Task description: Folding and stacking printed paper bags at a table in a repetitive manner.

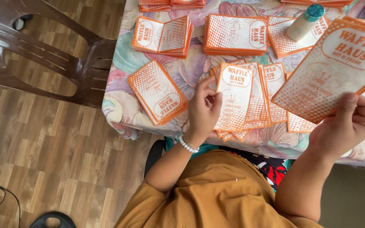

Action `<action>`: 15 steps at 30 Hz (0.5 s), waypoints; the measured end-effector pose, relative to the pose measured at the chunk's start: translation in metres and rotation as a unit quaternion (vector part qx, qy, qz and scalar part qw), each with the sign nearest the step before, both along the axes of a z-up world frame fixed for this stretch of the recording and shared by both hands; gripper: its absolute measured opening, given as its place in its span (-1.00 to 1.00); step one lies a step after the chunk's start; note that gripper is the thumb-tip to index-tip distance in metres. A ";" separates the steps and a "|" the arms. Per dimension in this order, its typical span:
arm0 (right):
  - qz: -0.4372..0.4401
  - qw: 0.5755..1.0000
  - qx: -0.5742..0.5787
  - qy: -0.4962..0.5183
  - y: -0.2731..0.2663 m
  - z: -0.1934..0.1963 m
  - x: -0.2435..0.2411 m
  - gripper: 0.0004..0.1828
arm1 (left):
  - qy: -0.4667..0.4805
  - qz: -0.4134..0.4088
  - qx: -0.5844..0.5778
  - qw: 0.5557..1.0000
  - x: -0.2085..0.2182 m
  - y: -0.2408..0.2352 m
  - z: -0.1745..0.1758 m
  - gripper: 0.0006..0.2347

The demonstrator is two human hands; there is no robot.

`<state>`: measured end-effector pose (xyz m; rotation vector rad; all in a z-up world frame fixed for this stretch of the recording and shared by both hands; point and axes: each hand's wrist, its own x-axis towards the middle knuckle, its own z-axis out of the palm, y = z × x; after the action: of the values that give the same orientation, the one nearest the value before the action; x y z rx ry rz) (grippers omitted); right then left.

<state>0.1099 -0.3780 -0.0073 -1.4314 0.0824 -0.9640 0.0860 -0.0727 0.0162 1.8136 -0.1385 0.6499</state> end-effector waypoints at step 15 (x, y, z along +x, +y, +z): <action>0.204 0.973 0.032 0.106 0.059 0.019 -0.040 -0.68 | 0.071 -0.117 -0.121 0.983 0.005 -0.038 0.052 -0.71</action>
<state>0.0701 -0.3188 0.0122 -1.4171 -0.0239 -0.4668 0.0911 -0.1104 0.0684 1.5725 -0.1661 0.3542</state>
